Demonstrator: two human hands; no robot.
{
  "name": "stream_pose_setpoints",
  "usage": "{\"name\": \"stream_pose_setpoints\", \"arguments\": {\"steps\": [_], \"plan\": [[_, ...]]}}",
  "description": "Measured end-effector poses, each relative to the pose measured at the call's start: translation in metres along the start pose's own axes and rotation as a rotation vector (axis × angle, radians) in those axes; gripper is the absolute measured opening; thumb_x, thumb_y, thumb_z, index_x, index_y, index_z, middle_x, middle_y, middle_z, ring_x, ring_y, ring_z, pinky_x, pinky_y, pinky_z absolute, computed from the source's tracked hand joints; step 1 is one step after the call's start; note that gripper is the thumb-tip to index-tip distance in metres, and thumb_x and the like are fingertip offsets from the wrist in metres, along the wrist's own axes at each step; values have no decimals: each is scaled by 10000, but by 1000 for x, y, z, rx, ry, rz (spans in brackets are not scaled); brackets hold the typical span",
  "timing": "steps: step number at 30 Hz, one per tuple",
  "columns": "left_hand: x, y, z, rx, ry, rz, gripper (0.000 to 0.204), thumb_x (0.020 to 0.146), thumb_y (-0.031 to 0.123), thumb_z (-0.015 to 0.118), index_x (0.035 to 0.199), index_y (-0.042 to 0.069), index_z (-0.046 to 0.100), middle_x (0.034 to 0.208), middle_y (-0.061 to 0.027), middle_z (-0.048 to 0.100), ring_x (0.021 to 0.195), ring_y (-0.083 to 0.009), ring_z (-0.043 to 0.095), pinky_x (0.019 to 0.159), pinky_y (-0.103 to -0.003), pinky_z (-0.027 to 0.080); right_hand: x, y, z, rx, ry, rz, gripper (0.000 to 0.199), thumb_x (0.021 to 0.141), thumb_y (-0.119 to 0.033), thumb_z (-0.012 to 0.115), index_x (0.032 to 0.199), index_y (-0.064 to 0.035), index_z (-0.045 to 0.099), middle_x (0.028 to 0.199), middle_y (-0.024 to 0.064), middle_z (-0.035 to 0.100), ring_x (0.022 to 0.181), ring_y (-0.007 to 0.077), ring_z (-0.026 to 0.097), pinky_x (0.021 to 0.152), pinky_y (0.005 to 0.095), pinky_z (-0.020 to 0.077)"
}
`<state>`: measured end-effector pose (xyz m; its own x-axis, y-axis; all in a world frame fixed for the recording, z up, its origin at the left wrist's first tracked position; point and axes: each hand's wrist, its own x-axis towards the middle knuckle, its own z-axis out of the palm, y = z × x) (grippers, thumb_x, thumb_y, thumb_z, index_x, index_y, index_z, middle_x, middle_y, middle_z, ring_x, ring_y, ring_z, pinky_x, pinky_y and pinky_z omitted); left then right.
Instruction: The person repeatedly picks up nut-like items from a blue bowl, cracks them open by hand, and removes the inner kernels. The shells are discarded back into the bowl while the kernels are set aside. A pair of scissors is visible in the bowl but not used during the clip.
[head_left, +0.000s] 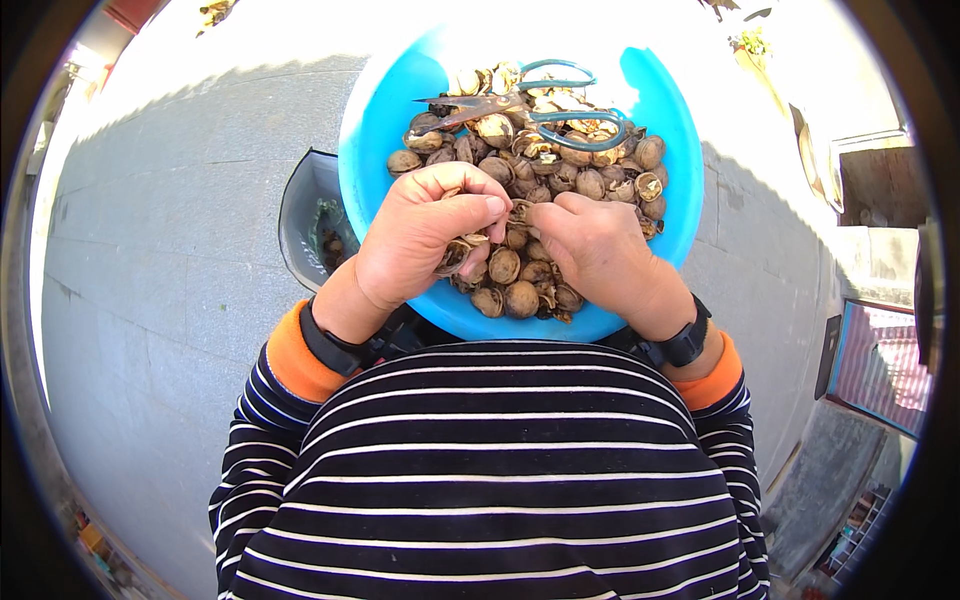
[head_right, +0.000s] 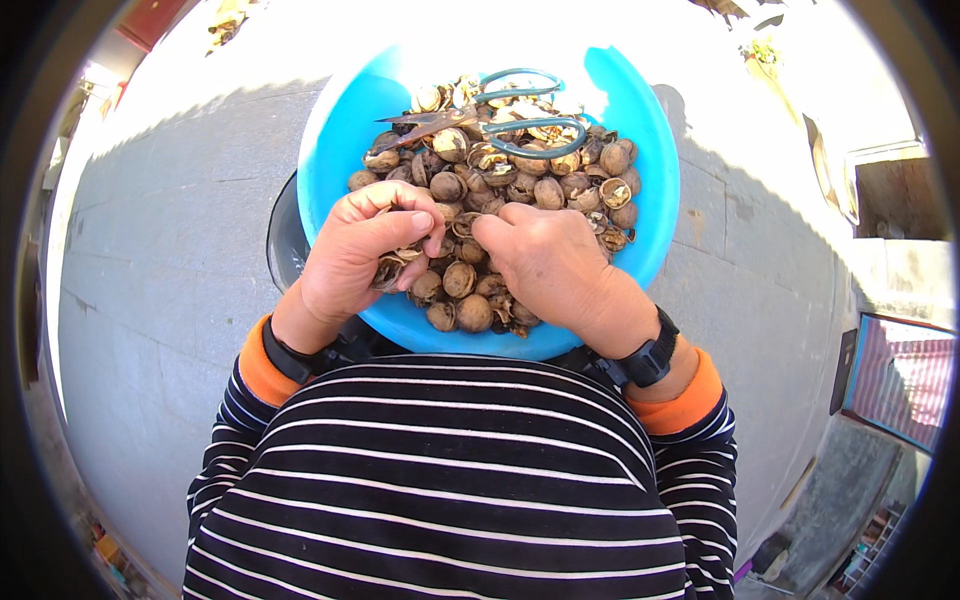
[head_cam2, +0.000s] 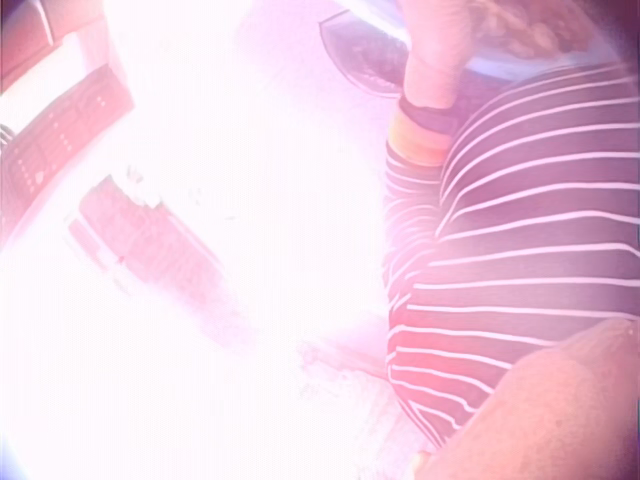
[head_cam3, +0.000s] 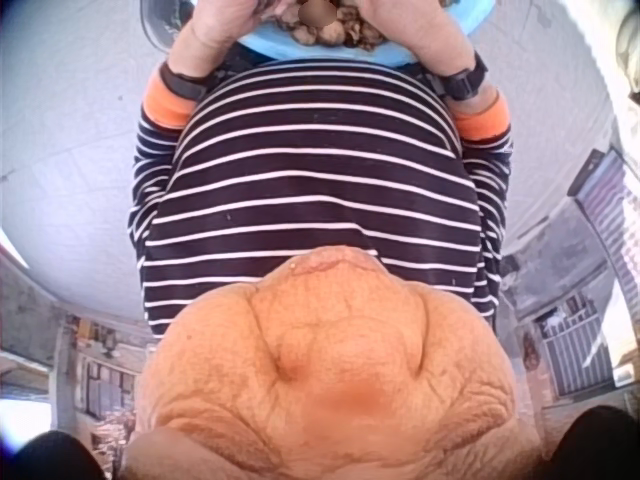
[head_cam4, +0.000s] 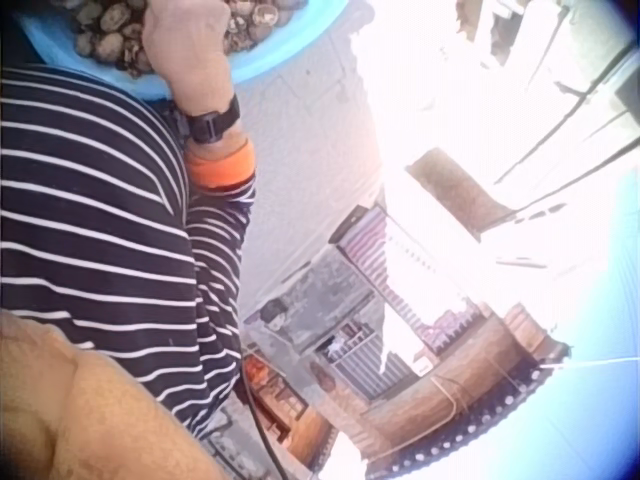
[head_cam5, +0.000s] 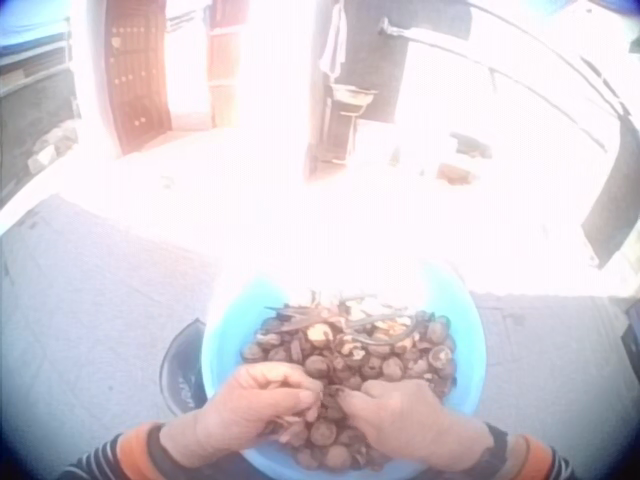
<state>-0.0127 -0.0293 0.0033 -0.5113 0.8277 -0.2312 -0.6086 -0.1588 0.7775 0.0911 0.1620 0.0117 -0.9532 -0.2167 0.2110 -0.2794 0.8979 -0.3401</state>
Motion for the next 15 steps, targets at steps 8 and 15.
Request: {"name": "stream_pose_setpoints", "arguments": {"steps": [8, 15], "plan": [[-1, -2, 6, 93, 53, -38, 251, 920, 30, 565, 1164, -9, 604, 781, -74, 614, 527, -99, 513, 467, -204, 417, -16, 0, -10, 74, 299, -153, 226, 727, -21, 669, 951, -52, 666, 640, 58, 475, 530, 226, 534, 453, 344, 418], [-1, -1, 8, 94, -27, -22, 261, 902, 17, 587, 1162, 1, 592, 742, -23, 609, 559, -63, 524, 469, -198, 412, -7, -5, 1, 272, 379, -113, 163, 826, -65, 662, 986, -39, 649, 657, 42, 520, 533, 157, 511, 466, 302, 415]]}}
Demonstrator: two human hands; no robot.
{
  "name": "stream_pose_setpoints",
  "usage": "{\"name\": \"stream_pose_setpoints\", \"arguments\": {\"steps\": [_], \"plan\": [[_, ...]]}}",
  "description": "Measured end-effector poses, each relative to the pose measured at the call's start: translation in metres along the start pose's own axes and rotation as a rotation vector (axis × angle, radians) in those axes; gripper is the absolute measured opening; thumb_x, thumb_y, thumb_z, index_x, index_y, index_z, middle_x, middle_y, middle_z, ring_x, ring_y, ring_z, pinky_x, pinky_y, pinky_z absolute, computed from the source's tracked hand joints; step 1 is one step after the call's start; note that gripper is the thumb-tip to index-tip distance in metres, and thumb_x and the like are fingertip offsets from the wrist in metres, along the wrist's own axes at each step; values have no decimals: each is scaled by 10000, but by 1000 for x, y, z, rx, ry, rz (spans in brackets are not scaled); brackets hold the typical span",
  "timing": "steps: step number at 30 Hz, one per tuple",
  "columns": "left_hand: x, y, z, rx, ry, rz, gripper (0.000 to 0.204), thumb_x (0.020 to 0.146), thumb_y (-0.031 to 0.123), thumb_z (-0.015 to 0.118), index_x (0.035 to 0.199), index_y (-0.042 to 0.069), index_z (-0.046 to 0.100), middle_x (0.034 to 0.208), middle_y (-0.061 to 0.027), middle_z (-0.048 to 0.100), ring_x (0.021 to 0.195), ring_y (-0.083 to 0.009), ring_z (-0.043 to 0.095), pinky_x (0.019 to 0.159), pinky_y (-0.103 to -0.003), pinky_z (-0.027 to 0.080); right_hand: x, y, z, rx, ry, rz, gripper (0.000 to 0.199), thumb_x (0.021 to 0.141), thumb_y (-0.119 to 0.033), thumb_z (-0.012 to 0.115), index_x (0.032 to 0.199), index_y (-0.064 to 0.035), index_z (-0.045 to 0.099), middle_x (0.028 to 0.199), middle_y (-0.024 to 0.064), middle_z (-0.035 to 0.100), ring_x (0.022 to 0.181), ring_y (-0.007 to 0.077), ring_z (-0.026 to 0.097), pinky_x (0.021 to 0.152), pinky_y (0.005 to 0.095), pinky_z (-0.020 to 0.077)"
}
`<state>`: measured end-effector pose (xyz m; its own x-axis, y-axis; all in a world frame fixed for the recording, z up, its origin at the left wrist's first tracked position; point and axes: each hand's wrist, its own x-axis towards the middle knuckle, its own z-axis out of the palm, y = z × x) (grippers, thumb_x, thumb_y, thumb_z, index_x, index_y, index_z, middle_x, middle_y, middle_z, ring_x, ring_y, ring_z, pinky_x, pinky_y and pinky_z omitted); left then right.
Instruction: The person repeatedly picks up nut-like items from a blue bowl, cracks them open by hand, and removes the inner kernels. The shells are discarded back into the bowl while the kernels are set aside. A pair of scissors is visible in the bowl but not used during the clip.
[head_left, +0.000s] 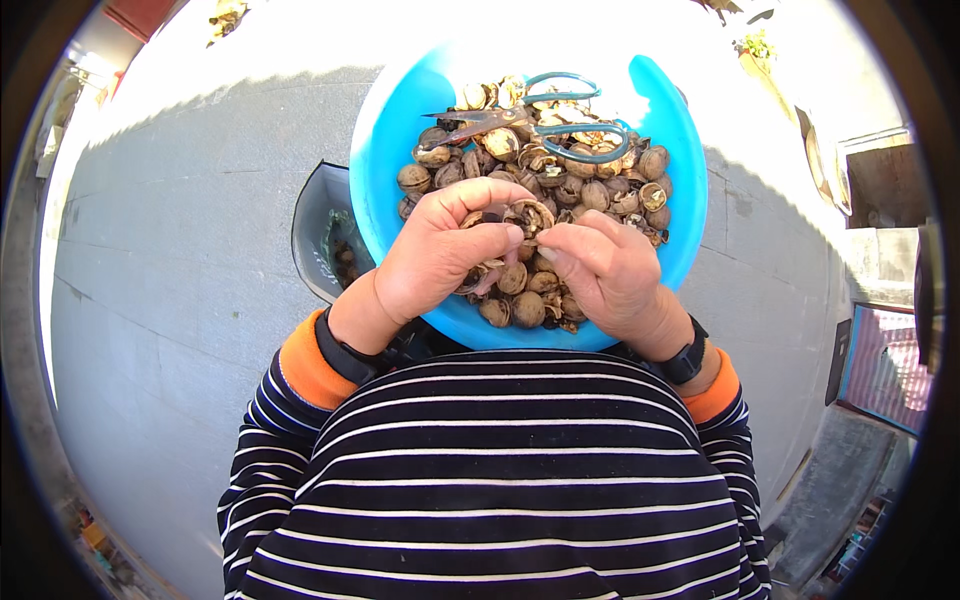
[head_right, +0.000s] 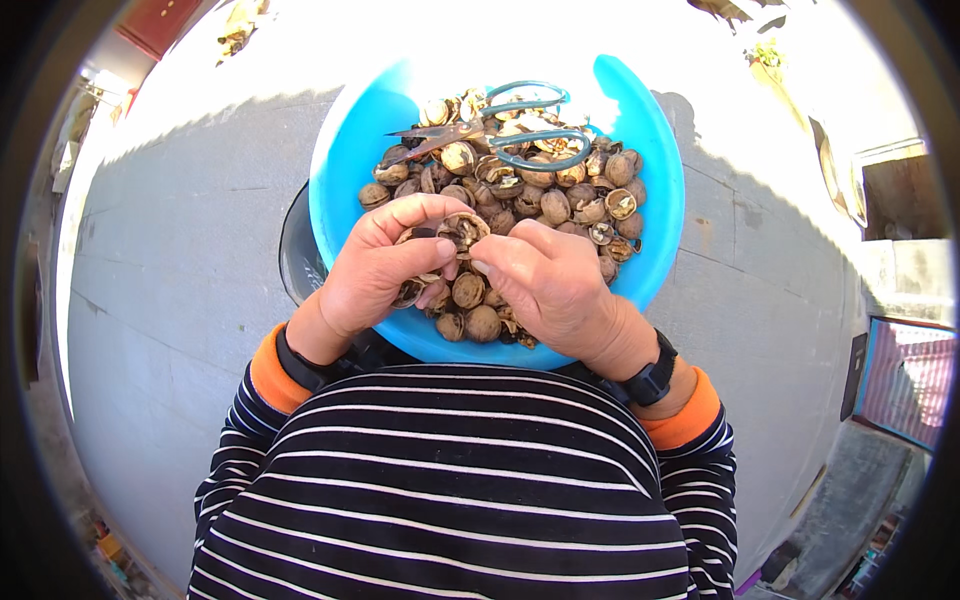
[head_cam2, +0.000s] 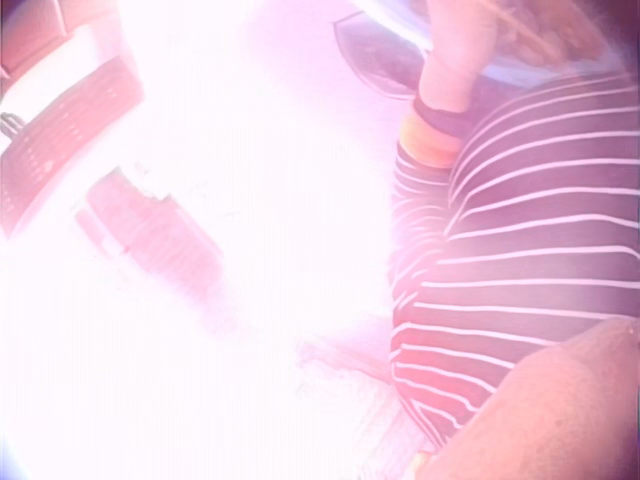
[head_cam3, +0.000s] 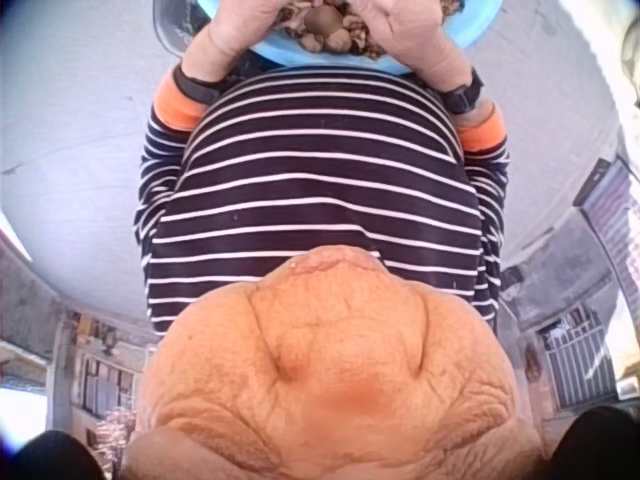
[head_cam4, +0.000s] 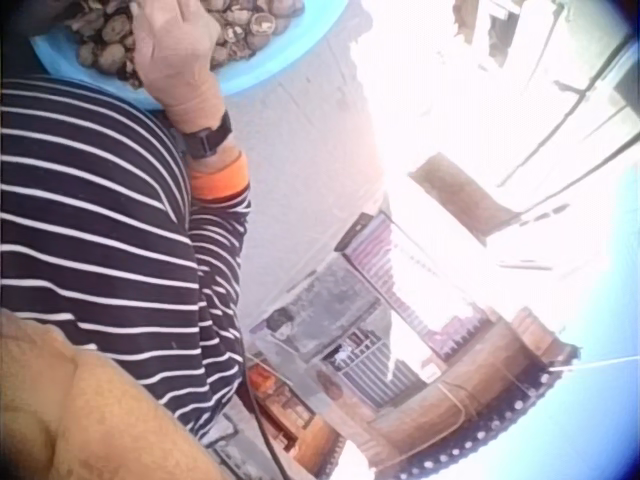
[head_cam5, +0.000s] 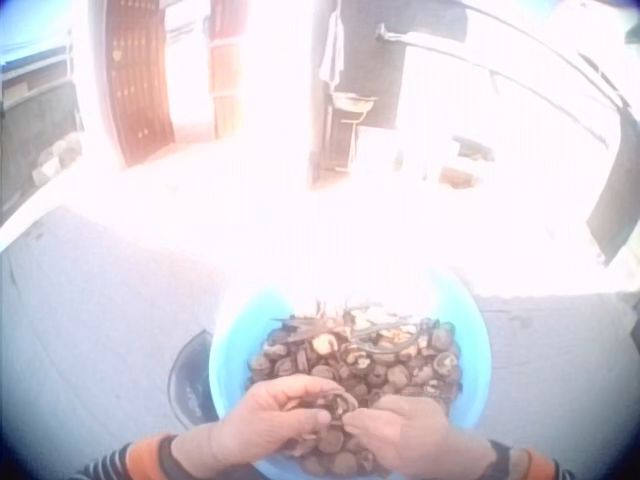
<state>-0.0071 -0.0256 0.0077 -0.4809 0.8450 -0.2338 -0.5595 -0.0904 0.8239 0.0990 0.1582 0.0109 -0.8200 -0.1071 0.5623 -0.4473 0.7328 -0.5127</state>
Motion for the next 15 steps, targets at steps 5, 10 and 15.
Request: {"name": "stream_pose_setpoints", "arguments": {"steps": [5, 10, 15], "plan": [[-1, -1, 0, 0, 32, 48, 293, 890, -2, 584, 1181, 27, 589, 853, -44, 628, 657, -68, 560, 564, -197, 456, 2, -9, 11, 692, 8, 696, 242, 999, -223, 529, 1067, 1, 588, 690, 17, 557, 577, 58, 478, 495, 218, 401], [0, -8, 8, 358, 86, 239, 399, 867, -35, 571, 1263, 8, 560, 1099, -90, 624, 976, -123, 587, 854, -246, 470, 12, -10, 18, 1088, 19, 971, 240, 1019, -219, 456, 950, -13, 557, 644, 22, 497, 506, 60, 428, 436, 217, 344], [3, -14, 9, 511, 142, 317, 439, 864, -37, 548, 1303, -14, 532, 1168, -127, 616, 1076, -156, 583, 947, -276, 451, 20, -8, 31, 1139, 92, 1053, 207, 1009, -204, 454, 924, -37, 541, 632, 28, 483, 475, 71, 412, 409, 223, 325]]}}
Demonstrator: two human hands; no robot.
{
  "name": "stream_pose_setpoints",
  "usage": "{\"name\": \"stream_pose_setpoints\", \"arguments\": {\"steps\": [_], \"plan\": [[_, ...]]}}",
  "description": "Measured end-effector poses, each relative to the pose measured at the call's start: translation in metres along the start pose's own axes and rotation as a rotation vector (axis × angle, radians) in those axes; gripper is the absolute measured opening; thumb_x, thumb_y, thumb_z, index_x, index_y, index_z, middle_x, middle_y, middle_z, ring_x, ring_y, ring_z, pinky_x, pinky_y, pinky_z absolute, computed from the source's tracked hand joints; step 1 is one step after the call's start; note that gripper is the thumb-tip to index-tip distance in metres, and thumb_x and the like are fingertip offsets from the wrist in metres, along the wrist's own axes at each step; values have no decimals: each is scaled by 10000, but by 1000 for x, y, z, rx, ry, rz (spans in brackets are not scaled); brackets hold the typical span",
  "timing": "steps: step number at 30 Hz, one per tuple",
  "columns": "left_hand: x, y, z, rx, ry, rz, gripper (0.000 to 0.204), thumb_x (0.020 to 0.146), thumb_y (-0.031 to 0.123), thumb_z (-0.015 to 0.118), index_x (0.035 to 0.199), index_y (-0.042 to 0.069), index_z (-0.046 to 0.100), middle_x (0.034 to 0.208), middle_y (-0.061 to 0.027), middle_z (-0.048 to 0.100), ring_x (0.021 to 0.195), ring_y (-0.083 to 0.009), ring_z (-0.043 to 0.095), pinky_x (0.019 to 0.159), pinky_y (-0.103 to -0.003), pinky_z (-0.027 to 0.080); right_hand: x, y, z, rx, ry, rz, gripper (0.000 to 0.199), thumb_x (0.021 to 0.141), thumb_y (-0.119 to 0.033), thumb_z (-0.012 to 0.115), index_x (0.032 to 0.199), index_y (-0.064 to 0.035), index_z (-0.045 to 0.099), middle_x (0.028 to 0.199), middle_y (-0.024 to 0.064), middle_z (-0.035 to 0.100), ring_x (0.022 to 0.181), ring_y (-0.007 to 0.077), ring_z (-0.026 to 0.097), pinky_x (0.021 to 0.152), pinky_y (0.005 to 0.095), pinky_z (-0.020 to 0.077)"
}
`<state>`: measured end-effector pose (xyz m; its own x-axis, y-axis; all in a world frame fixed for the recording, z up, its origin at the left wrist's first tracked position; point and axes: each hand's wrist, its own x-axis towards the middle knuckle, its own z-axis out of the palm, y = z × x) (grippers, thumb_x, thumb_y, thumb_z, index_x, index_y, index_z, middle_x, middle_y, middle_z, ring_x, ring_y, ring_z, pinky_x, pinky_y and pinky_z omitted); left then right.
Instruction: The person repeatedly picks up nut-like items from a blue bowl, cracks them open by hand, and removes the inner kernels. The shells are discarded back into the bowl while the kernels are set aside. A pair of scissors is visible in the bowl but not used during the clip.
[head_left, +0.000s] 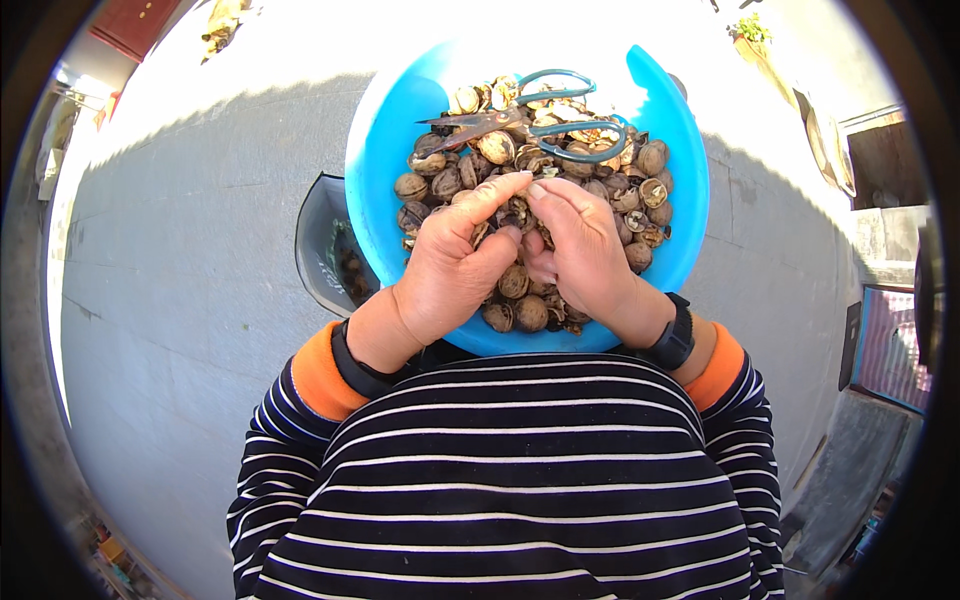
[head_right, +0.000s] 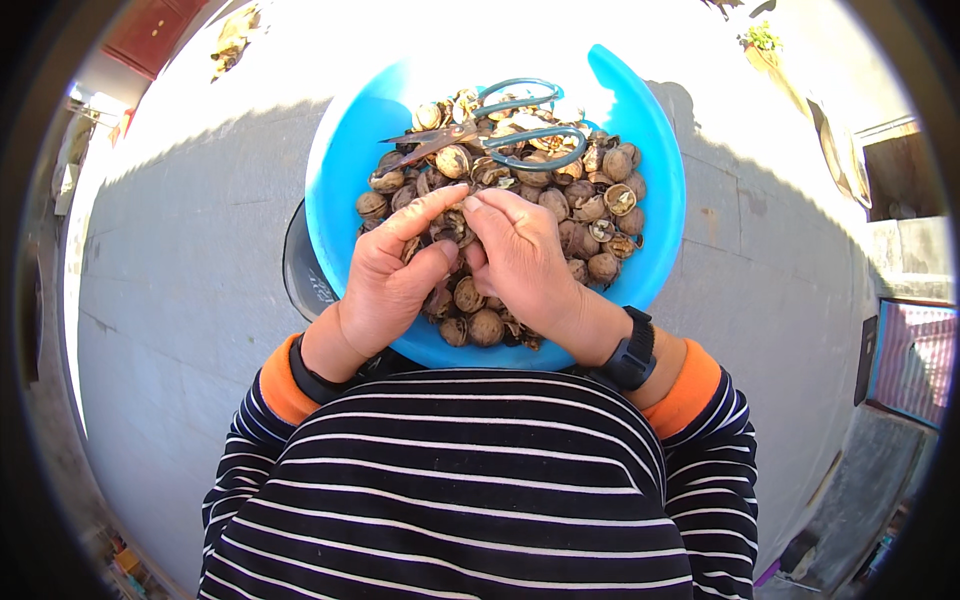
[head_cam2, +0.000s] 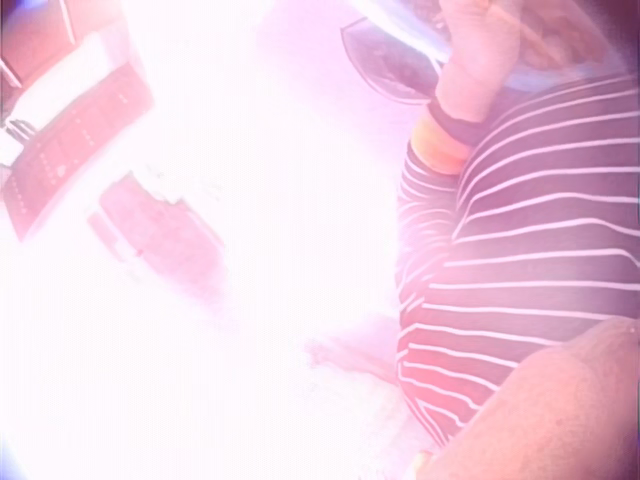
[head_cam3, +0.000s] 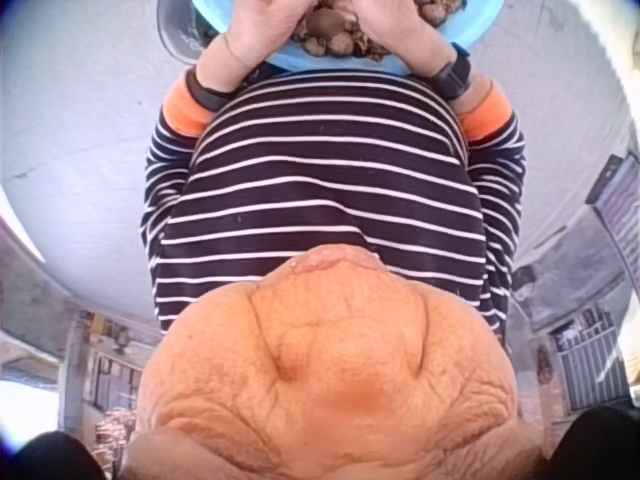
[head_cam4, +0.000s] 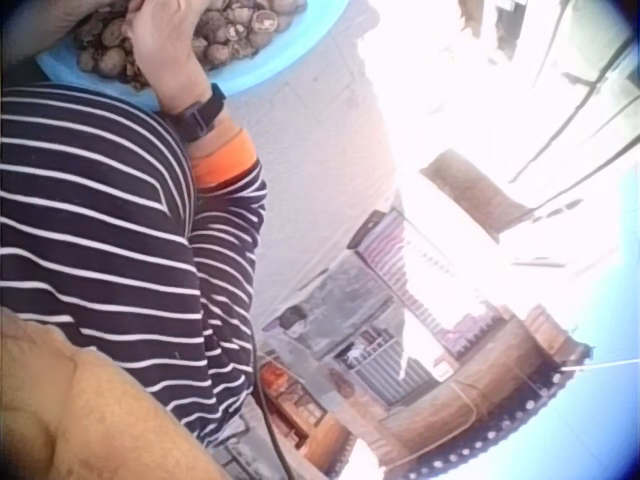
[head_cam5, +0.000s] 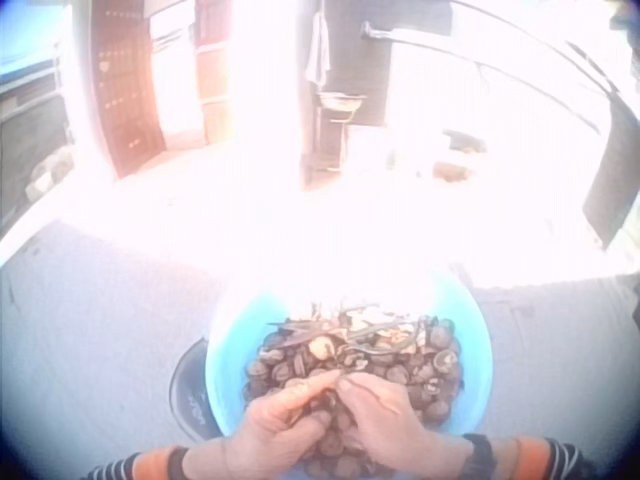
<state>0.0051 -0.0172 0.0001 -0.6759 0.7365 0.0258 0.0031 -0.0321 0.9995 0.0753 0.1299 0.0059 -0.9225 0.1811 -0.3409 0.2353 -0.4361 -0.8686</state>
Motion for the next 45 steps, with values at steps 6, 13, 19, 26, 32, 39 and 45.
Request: {"name": "stream_pose_setpoints", "arguments": {"steps": [6, 13, 19, 26, 32, 39, 45], "plan": [[6, -9, 4, 202, 58, 246, 470, 881, -58, 517, 1345, 13, 511, 1075, -32, 619, 809, -29, 548, 714, -179, 465, 8, 6, 1, 124, 48, 68, 222, 1008, -208, 463, 887, -39, 540, 620, 21, 483, 460, 75, 415, 406, 224, 337], [-1, 2, -3, -251, 12, -136, 510, 852, -67, 524, 1355, 13, 496, 991, -73, 635, 717, -73, 563, 616, -196, 458, 5, 4, -2, -125, 18, -131, 208, 995, -173, 502, 880, -17, 579, 625, 12, 519, 480, 69, 464, 416, 221, 378], [2, 6, -10, -330, -47, -214, 482, 863, -49, 527, 1340, 13, 513, 914, -79, 666, 637, -66, 553, 523, -200, 449, 5, 7, -3, -263, 37, -247, 167, 1005, -168, 495, 944, -29, 564, 653, 4, 482, 495, 50, 411, 419, 195, 332], [2, 1, -4, -336, 66, -99, 336, 974, 138, 535, 1273, -12, 572, 981, -71, 675, 756, -71, 600, 604, -192, 478, 7, 11, 4, -468, 68, -501, 162, 1001, -175, 512, 955, -35, 582, 651, 2, 488, 513, 49, 422, 432, 198, 355], [0, -4, -6, -141, 47, 12, 307, 977, 123, 539, 1229, -43, 596, 1126, -81, 654, 1005, -107, 580, 887, -249, 469, 4, 4, 6, -190, 46, -182, 172, 1004, -171, 488, 896, -50, 546, 623, 2, 457, 477, 64, 401, 415, 208, 336], [-2, -9, -2, -99, 90, 3, 325, 989, 137, 499, 1256, -31, 578, 1058, -61, 657, 901, -85, 590, 784, -213, 486, 4, 3, 7, -65, 37, -75, 163, 1001, -162, 480, 906, -44, 541, 620, 7, 448, 458, 73, 380, 409, 221, 320], [-3, -7, -2, -197, 105, -97, 283, 979, 87, 517, 1221, -32, 599, 1069, -64, 654, 945, -90, 574, 844, -234, 470, 4, 3, 6, -25, 19, -37, 154, 1004, -169, 481, 959, -40, 552, 635, 3, 446, 474, 65, 367, 418, 213, 306]]}}
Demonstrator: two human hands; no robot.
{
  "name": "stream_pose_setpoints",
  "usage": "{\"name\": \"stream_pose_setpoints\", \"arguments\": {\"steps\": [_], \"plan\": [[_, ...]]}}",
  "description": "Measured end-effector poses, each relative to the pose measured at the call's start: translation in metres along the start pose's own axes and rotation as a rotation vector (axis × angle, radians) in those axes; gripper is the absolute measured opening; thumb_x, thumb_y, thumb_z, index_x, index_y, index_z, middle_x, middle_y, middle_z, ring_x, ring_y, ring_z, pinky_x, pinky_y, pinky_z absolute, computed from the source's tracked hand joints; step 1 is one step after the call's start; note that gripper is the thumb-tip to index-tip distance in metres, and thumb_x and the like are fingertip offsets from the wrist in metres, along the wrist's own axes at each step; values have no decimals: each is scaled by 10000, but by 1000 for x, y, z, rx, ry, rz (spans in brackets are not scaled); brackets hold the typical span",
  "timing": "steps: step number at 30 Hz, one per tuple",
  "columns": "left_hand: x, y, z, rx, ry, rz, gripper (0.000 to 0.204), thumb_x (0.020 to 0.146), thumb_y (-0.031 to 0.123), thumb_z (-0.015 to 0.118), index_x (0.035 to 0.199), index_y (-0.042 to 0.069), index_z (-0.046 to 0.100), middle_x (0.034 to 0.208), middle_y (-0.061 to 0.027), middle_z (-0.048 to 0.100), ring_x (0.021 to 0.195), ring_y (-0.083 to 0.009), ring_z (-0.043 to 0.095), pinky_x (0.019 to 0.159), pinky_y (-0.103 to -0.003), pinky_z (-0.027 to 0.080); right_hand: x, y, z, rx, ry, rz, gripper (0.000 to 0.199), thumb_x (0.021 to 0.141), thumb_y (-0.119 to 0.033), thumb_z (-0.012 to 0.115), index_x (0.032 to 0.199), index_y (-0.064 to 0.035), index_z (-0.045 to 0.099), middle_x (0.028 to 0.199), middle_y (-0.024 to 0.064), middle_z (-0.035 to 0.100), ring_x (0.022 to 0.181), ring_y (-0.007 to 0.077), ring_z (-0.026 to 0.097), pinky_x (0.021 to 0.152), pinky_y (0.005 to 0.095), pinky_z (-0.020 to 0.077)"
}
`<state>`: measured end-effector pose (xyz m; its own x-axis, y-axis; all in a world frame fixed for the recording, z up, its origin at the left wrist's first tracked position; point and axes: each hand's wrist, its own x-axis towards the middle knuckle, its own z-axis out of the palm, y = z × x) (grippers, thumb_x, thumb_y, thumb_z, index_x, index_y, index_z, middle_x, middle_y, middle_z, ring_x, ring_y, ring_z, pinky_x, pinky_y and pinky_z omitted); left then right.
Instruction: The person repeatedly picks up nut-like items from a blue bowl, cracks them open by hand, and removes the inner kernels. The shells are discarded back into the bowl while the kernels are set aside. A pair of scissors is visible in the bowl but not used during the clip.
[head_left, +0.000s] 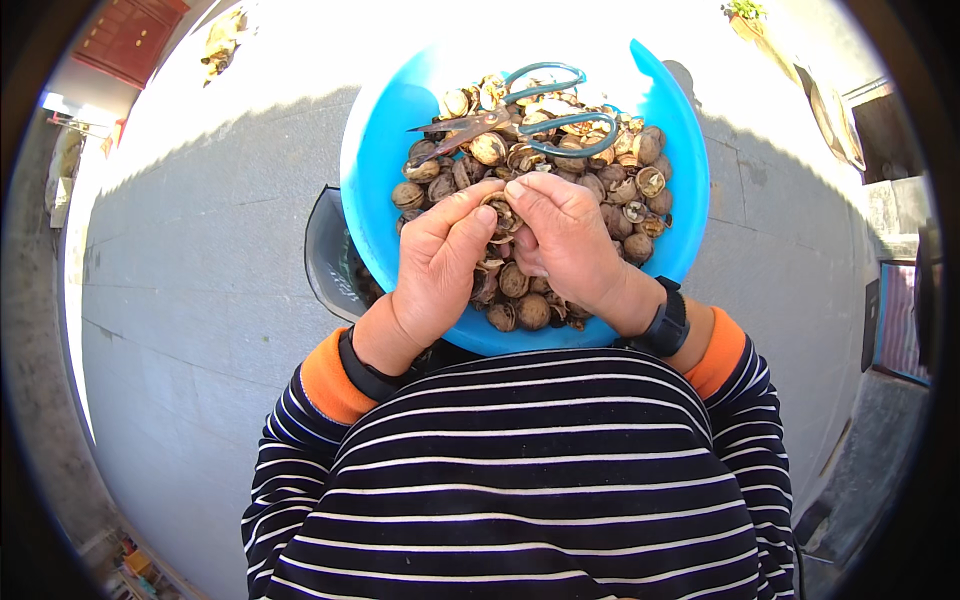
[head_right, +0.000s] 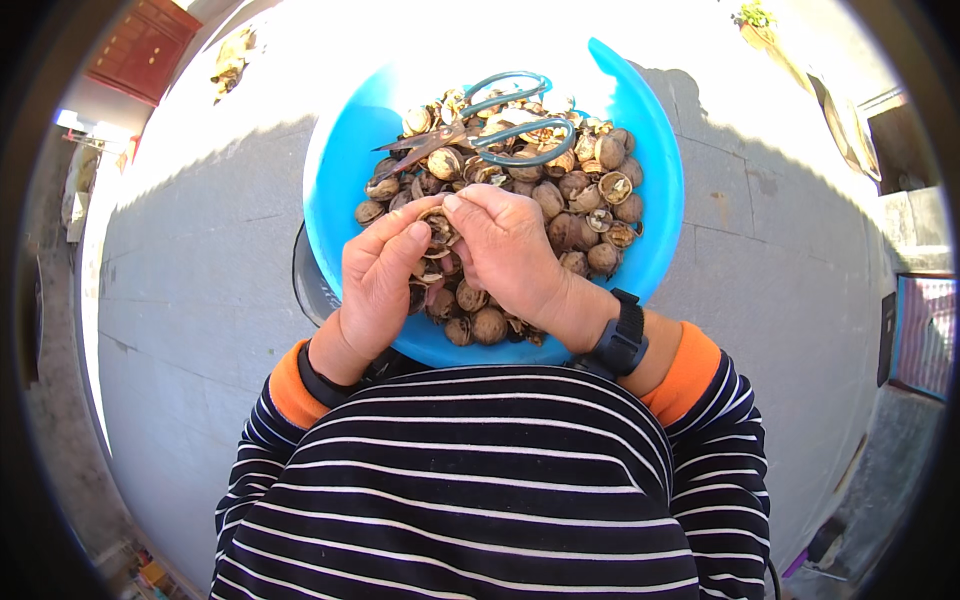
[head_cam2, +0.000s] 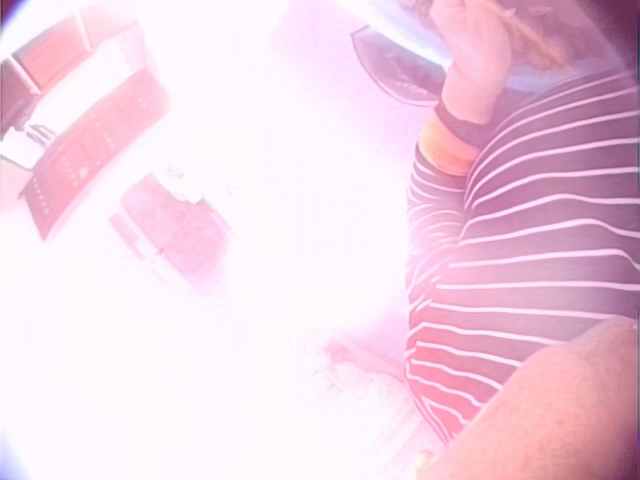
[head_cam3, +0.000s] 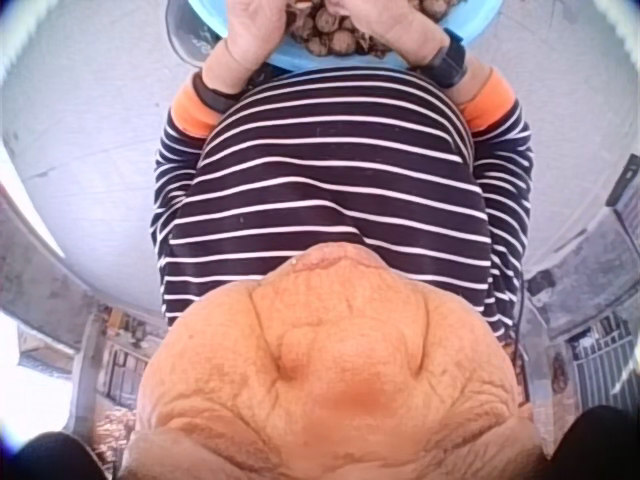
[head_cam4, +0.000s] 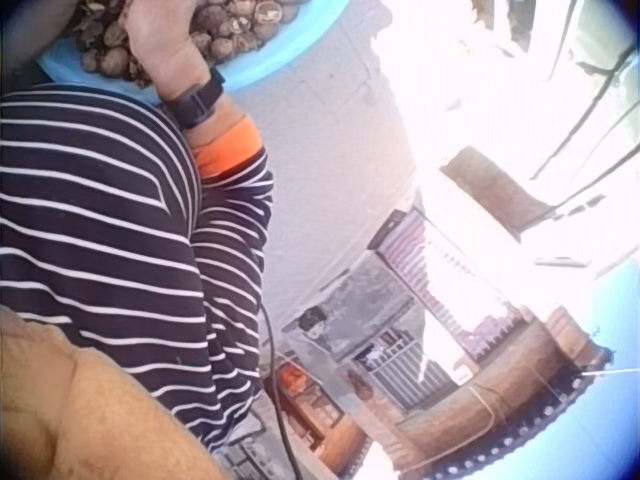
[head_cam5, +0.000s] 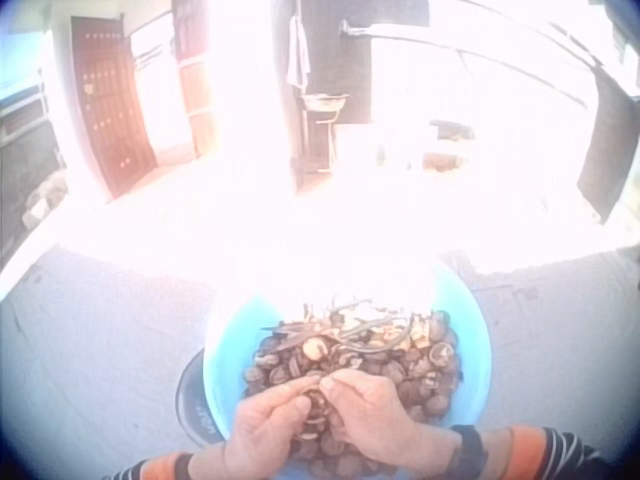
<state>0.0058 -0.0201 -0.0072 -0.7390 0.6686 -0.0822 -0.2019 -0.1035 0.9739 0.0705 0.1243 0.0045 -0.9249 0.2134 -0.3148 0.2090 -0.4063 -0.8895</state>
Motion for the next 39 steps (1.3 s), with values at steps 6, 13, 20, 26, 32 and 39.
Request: {"name": "stream_pose_setpoints", "arguments": {"steps": [6, 13, 20, 26, 32, 39], "plan": [[4, 0, 1, -31, 86, 85, 295, 983, 80, 482, 1239, -22, 589, 1007, -54, 642, 844, -77, 563, 724, -211, 467, -5, 1, 6, -79, -56, -208, 155, 1007, -170, 479, 1036, -35, 549, 672, -5, 456, 513, 45, 365, 448, 198, 288], [3, 3, 0, -40, 50, 16, 330, 985, 121, 434, 1252, -24, 561, 851, -80, 628, 625, -110, 564, 495, -210, 451, 0, 2, 5, -11, -56, -131, 161, 997, -150, 455, 1039, -29, 553, 689, -8, 465, 527, 42, 374, 458, 198, 297], [3, 12, 2, -259, 93, -115, 328, 982, 145, 402, 1219, -18, 558, 788, -98, 610, 536, -144, 526, 459, -233, 418, 1, 1, 7, -59, -50, -92, 187, 998, -154, 441, 1039, -18, 564, 698, 6, 483, 520, 47, 383, 443, 203, 310], [4, 15, 3, -258, 74, -95, 304, 986, 156, 385, 1181, -2, 556, 799, -101, 609, 562, -152, 532, 473, -235, 420, 0, 4, 5, -104, -48, -170, 194, 996, -134, 444, 1079, -12, 569, 700, 7, 492, 525, 42, 380, 448, 199, 315], [2, 18, -1, -265, 63, -80, 304, 992, 174, 382, 1181, 3, 546, 814, -103, 613, 566, -152, 530, 491, -226, 421, 2, 0, -4, -535, 0, -590, 232, 922, -17, 547, 1149, -3, 591, 753, 15, 579, 602, 59, 501, 496, 212, 397], [4, 14, -2, -258, -43, -86, 321, 981, 179, 401, 1186, -13, 557, 791, -96, 617, 538, -131, 519, 453, -222, 403, 0, -15, -12, -959, -139, -991, 297, 842, 61, 593, 1133, 5, 614, 811, 98, 628, 669, 183, 629, 582, 302, 514]]}}
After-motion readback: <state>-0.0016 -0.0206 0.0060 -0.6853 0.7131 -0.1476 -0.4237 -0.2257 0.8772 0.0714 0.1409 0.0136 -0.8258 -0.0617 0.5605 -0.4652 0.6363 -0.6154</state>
